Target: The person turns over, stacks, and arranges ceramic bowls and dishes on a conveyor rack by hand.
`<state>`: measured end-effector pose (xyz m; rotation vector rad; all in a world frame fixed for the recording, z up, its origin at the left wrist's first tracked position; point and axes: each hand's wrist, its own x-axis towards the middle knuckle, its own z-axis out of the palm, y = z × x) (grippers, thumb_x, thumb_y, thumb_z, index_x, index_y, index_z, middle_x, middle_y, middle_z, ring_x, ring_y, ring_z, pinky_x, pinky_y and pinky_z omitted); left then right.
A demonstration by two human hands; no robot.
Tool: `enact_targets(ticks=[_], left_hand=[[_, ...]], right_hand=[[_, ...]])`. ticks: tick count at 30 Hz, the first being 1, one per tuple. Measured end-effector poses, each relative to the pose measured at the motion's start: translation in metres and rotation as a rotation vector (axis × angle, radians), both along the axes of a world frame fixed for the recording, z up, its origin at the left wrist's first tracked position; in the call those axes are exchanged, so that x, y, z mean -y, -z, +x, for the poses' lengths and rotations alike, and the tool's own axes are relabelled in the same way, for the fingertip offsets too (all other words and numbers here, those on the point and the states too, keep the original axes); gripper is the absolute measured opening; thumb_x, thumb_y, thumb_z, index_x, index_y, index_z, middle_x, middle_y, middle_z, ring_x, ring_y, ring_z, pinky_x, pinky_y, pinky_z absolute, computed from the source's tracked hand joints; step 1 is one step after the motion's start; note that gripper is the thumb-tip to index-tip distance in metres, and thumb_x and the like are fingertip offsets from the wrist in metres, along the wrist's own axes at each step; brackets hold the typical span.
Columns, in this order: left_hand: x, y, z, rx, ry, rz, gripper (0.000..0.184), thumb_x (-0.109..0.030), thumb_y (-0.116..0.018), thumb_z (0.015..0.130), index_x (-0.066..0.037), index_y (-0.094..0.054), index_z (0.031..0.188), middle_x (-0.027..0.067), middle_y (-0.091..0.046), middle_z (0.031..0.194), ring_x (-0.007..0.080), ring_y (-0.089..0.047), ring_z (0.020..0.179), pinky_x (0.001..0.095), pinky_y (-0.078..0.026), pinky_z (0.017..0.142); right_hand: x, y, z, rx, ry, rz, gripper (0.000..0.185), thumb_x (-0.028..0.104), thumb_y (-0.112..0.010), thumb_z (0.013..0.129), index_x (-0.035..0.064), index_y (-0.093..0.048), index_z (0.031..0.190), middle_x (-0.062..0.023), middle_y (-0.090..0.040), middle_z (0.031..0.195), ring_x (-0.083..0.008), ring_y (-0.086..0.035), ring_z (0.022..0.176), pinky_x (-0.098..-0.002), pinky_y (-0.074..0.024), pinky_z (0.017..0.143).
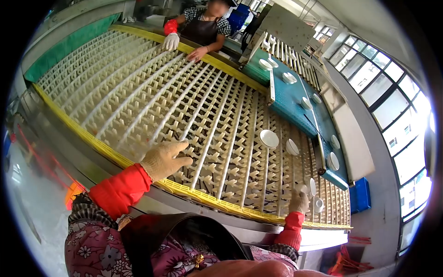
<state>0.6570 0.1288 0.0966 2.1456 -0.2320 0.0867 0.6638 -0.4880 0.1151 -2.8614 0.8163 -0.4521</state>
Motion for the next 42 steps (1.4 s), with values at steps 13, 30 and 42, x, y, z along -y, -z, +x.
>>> enact_targets(ticks=[13,30,42], left_hand=[[0.023,-0.027,-0.006,0.198,0.236,0.536,0.096,-0.052,-0.094,0.087,-0.004,-0.062,0.163,0.0305,-0.059,0.163,0.0465,-0.063,0.147,0.0503,-0.052,0.123],[-0.097,-0.012,0.055,0.258,-0.457,0.189,0.056,-0.034,-0.084,0.101,-0.017,-0.069,0.153,0.0131,-0.08,0.141,0.0274,-0.078,0.126,0.0395,-0.066,0.108],[-0.094,-0.012,0.062,-0.01,-0.857,0.151,0.089,-0.059,-0.078,0.101,-0.005,-0.059,0.169,0.0273,-0.063,0.167,0.0448,-0.058,0.156,0.0496,-0.043,0.131]], right_hand=[[-0.354,-0.016,0.03,-0.157,-1.727,0.366,0.028,0.019,-0.092,0.09,0.0147,-0.086,0.117,-0.0087,-0.084,0.111,-0.0297,-0.08,0.109,-0.0603,-0.0463,0.13],[-0.293,0.024,0.072,-0.084,-1.138,0.434,0.037,0.022,-0.081,0.104,-0.0017,-0.082,0.132,-0.0179,-0.085,0.119,-0.0305,-0.082,0.111,-0.0427,-0.063,0.1],[-0.299,0.013,0.077,-0.046,-1.119,0.642,0.033,0.024,-0.08,0.106,-0.0012,-0.083,0.127,-0.0183,-0.084,0.107,-0.0266,-0.081,0.098,-0.0395,-0.062,0.088]])
